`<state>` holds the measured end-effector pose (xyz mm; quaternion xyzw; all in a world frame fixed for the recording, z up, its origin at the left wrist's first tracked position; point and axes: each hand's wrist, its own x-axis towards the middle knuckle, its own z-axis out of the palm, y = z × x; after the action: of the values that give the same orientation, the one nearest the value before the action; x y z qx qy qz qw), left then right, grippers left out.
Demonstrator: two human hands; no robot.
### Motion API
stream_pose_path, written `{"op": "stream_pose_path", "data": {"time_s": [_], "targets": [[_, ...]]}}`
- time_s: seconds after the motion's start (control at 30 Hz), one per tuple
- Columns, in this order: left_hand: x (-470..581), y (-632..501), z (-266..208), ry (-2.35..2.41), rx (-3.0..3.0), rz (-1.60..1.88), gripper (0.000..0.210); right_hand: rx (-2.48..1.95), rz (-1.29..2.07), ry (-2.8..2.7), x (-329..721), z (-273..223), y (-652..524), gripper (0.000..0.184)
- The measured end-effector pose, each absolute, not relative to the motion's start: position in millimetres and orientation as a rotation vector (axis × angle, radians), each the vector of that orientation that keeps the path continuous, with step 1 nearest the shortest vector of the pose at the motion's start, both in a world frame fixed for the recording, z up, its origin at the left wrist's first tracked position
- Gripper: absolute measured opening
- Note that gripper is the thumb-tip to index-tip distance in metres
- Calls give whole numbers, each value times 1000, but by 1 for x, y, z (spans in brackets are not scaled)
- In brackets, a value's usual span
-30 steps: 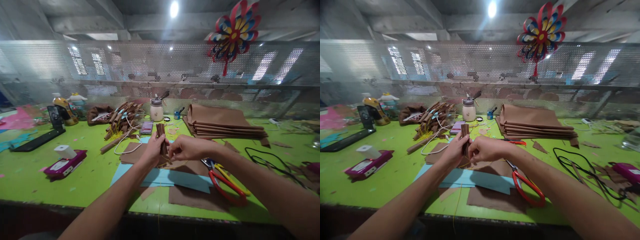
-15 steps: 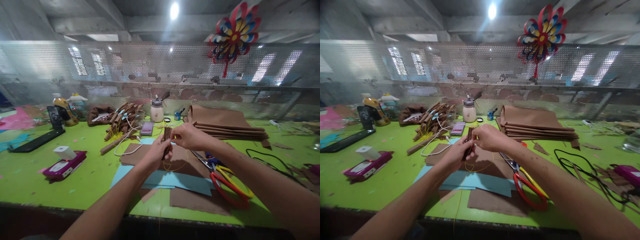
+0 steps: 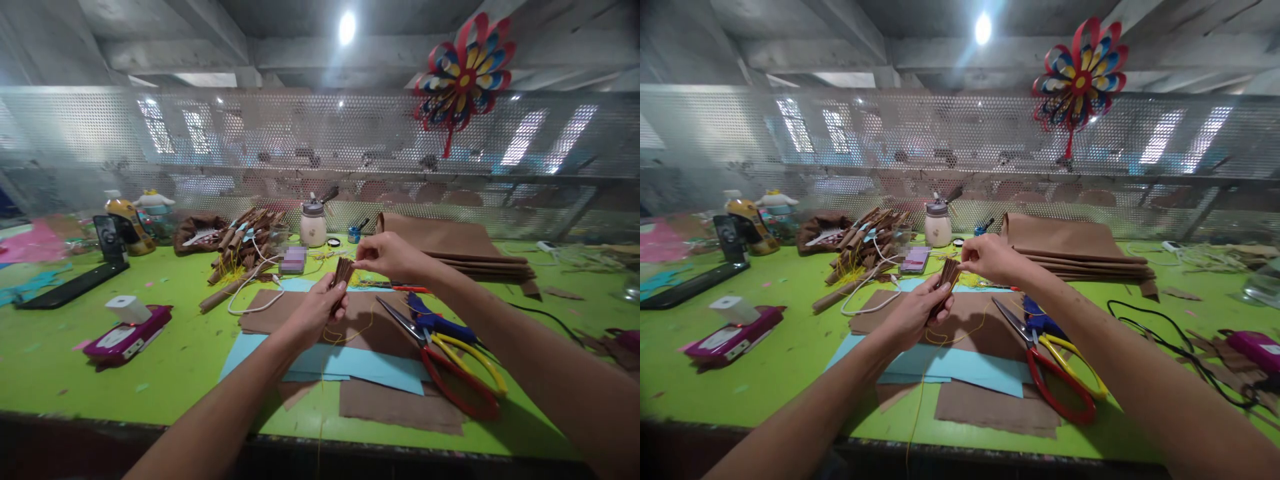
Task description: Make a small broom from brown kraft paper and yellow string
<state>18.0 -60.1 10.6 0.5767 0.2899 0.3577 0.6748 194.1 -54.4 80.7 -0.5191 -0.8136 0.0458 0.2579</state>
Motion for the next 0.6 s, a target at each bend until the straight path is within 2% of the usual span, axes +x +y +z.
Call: {"op": "stream_pose_path", "data": {"time_s": [0.6], "targets": [[18, -60, 6, 634, 1249, 713, 17, -1327, 331, -2079, 212, 65, -40, 29]]}}
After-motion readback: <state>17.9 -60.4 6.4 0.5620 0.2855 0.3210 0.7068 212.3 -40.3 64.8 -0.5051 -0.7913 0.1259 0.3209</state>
